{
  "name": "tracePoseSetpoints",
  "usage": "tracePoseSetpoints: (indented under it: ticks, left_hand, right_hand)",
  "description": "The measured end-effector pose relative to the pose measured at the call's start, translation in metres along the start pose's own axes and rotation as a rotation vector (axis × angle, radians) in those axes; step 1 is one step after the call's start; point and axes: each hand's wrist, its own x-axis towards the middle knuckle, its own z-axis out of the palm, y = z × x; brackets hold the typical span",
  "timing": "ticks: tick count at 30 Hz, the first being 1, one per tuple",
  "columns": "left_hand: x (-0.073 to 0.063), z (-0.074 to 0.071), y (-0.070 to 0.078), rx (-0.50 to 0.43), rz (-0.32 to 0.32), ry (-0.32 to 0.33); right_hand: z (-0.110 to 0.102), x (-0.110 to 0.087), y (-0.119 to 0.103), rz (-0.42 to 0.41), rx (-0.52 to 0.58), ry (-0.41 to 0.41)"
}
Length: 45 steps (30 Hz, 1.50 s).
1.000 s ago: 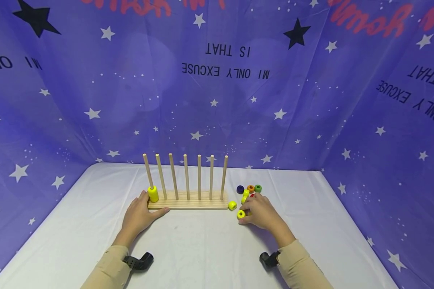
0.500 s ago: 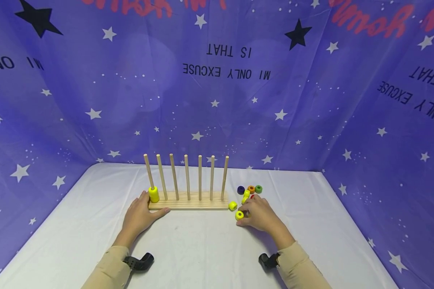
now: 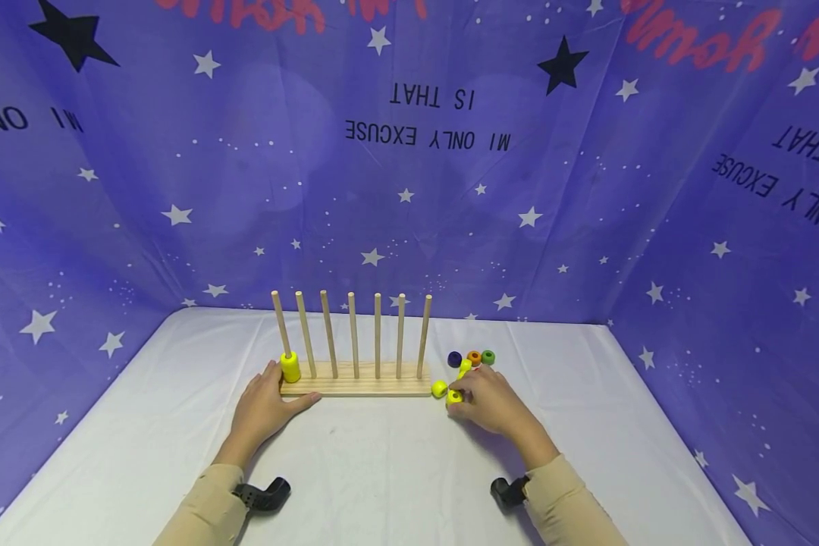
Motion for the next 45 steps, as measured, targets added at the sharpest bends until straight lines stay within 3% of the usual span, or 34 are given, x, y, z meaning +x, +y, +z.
tracePoseSetpoints:
  ticks: [9,17,25,35,45]
  left_hand:
    - [0.001,0.001,-0.001,0.0,-0.005,0.003]
    - [0.001,0.001,-0.002,-0.001,-0.001,0.007]
    - [0.001,0.001,-0.002,0.004,0.015,0.018]
    - [0.0,-0.001,-0.001,0.007,0.017,0.019]
    - [0.0,-0.001,0.0,0.006,0.018,0.01]
  right_hand:
    - [-0.039,0.017,-0.006,-0.01,-0.017,0.088]
    - [-0.086,0.037,-0.025,-0.008,-0.059,0.197]
    - [-0.116,0.053,-0.046,0.0,-0.058,0.306]
    - [-0.14,0.068,-0.074,-0.043,-0.02,0.394]
    - [-0.146,0.088,-0.112,-0.131,-0.013,0.404]
